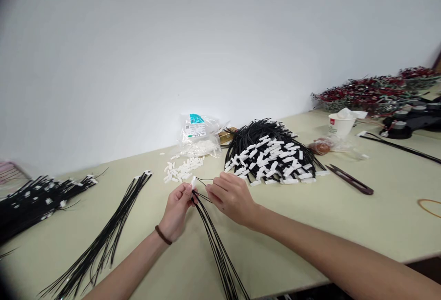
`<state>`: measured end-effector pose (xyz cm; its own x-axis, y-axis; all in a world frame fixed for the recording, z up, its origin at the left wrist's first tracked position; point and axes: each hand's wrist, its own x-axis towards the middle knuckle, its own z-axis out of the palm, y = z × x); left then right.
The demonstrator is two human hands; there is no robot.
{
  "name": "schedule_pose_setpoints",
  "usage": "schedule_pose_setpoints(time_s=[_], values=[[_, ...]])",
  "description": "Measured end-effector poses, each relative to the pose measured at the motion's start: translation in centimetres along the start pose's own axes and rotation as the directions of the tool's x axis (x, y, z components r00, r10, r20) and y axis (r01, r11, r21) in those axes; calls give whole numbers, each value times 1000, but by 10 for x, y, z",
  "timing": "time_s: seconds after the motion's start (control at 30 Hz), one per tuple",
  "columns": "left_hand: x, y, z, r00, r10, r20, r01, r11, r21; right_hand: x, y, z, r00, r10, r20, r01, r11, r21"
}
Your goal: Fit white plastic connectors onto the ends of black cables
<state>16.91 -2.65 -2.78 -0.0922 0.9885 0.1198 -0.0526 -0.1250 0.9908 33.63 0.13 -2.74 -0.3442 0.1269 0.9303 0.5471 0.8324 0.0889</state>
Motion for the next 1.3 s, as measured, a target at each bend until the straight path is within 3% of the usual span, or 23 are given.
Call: schedule_pose_setpoints(time_s=[1.3], values=[[0, 2, -1, 999, 31, 7, -32, 997, 65, 3, 0, -5, 998, -62, 27, 64, 996, -63]])
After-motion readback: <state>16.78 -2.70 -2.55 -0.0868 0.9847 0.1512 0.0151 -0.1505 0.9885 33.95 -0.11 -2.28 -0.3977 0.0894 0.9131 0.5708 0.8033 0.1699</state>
